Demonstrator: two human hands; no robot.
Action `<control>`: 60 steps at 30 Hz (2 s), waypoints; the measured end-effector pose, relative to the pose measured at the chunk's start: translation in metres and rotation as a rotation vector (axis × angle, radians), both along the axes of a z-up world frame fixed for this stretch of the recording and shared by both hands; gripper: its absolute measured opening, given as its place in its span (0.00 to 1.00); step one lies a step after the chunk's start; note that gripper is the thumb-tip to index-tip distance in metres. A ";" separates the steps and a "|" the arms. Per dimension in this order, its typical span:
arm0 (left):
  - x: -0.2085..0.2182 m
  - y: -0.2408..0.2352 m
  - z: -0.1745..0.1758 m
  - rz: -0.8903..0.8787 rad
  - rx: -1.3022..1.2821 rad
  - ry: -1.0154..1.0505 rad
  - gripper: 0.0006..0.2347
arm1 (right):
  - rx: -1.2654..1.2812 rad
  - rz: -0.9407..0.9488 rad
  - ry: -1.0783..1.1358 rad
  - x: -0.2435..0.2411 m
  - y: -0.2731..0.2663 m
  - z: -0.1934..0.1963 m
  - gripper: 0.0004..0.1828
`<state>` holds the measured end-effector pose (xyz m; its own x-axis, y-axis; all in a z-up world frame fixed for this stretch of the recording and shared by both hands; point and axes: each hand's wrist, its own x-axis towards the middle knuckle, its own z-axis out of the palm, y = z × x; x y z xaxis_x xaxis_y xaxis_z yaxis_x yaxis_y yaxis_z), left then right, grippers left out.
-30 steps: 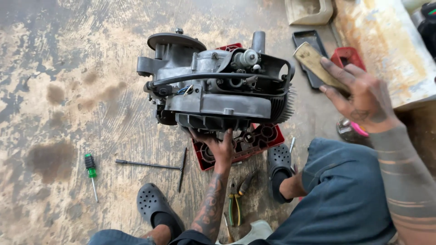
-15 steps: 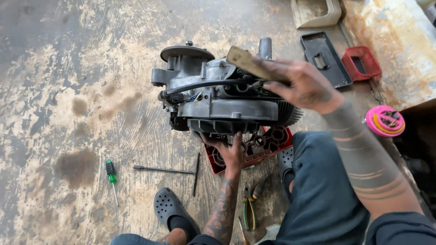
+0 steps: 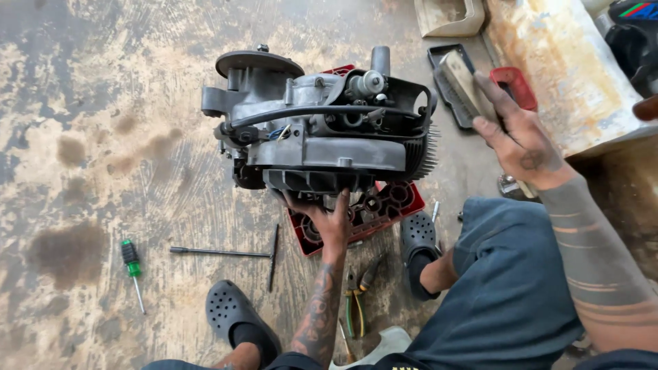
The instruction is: Clean the motorcycle engine casing using a brush
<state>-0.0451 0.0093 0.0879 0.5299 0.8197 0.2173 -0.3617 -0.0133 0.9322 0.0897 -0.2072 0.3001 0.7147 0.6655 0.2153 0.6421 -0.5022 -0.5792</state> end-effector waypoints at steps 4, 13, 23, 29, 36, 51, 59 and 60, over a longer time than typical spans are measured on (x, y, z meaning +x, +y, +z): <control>0.003 -0.003 -0.009 0.071 0.111 -0.010 0.46 | 0.212 0.193 -0.017 0.018 0.013 -0.027 0.32; 0.007 0.001 -0.022 0.030 0.116 0.063 0.48 | 0.241 0.101 0.123 0.002 0.108 0.012 0.31; 0.008 -0.003 -0.051 0.006 0.094 0.090 0.48 | 0.054 0.107 0.248 -0.005 0.067 0.009 0.34; 0.016 -0.006 -0.035 0.067 0.074 -0.034 0.47 | -0.115 -0.130 0.346 -0.015 0.016 0.005 0.33; 0.033 -0.013 -0.056 0.073 0.020 -0.110 0.47 | 0.232 0.102 0.216 0.004 0.024 -0.024 0.30; 0.033 -0.009 -0.054 0.155 0.143 -0.017 0.46 | 0.110 0.088 -0.013 0.005 0.086 0.005 0.32; 0.032 -0.006 -0.053 0.154 0.144 -0.058 0.49 | -0.067 -0.156 -0.068 -0.021 0.034 0.007 0.30; 0.032 -0.008 -0.054 0.155 0.140 -0.058 0.49 | -0.070 -0.155 -0.069 -0.022 0.033 0.006 0.30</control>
<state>-0.0131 0.0017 0.0344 0.3831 0.8499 0.3617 -0.3985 -0.2012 0.8948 0.0675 -0.1746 0.3060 0.7951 0.5635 0.2244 0.5908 -0.6360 -0.4964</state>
